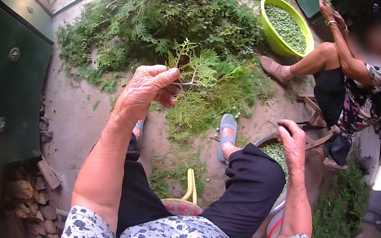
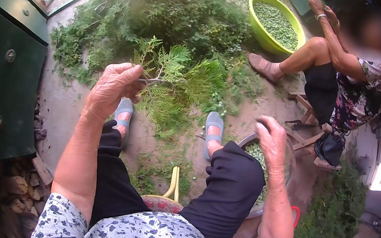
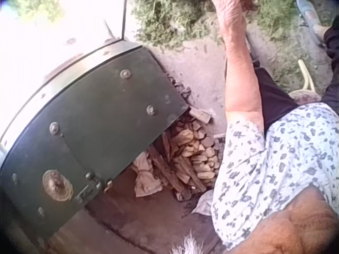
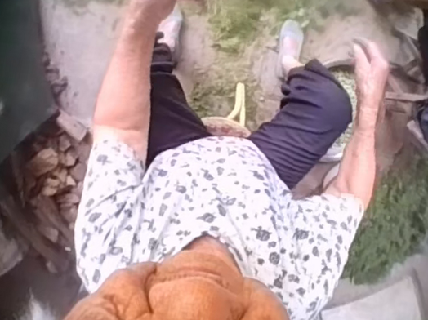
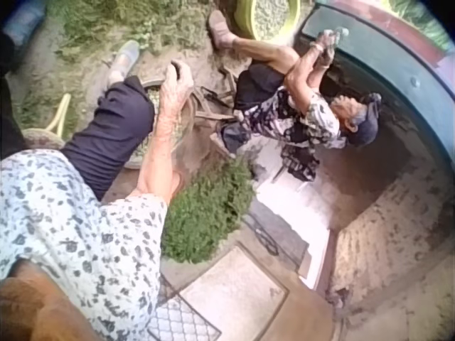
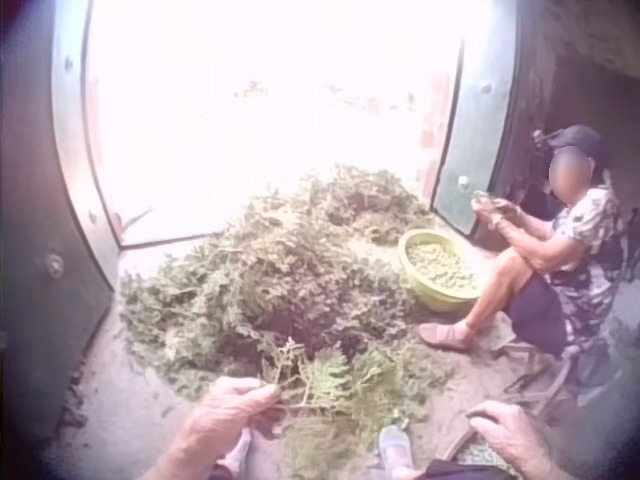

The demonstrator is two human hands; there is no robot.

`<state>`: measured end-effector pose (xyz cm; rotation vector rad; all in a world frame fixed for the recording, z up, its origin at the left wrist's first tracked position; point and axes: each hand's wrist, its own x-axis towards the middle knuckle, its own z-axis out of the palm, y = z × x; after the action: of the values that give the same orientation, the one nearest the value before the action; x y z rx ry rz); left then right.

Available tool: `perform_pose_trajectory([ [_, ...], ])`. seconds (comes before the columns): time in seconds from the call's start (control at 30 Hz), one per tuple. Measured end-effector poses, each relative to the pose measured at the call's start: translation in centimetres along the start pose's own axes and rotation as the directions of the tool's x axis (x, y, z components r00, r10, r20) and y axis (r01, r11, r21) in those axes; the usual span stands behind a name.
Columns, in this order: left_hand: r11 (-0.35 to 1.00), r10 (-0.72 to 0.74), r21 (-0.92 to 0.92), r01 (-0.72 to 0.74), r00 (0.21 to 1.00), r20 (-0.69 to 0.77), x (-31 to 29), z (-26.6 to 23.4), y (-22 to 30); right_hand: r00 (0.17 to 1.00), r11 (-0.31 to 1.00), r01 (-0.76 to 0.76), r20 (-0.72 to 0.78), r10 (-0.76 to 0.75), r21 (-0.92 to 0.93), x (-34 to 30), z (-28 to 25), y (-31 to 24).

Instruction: Picking small green berries or cones from branches into a basin.

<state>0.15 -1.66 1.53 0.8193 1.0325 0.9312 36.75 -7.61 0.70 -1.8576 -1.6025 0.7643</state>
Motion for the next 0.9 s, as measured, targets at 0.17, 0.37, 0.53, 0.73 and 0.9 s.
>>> perform_pose_trajectory([
  [0.17,0.996,0.068,-0.049,-0.072,0.995,-0.068,0.5,0.9,-1.8,0.832,0.929,0.018,0.510,-0.219,0.370,-0.6,8.3,-11.5],
  [0.37,0.982,0.126,-0.130,-0.137,0.988,-0.090,0.7,2.9,-3.6,0.867,0.292,-0.491,0.492,0.073,0.821,1.3,15.6,-13.0],
  [0.53,0.986,0.149,-0.050,-0.158,0.976,-0.156,0.1,3.2,-4.0,0.911,0.154,-0.411,0.396,0.118,0.899,2.6,16.6,-12.3],
  [0.73,0.970,-0.019,-0.237,-0.051,0.959,-0.284,0.4,0.6,-3.6,0.851,0.560,-0.525,0.375,0.368,0.641,2.3,17.8,-5.3],
  [0.9,0.951,-0.018,-0.293,-0.098,0.929,-0.369,0.8,-0.8,-1.7,0.769,0.709,-0.613,0.469,0.434,0.348,-0.3,21.1,2.5],
])
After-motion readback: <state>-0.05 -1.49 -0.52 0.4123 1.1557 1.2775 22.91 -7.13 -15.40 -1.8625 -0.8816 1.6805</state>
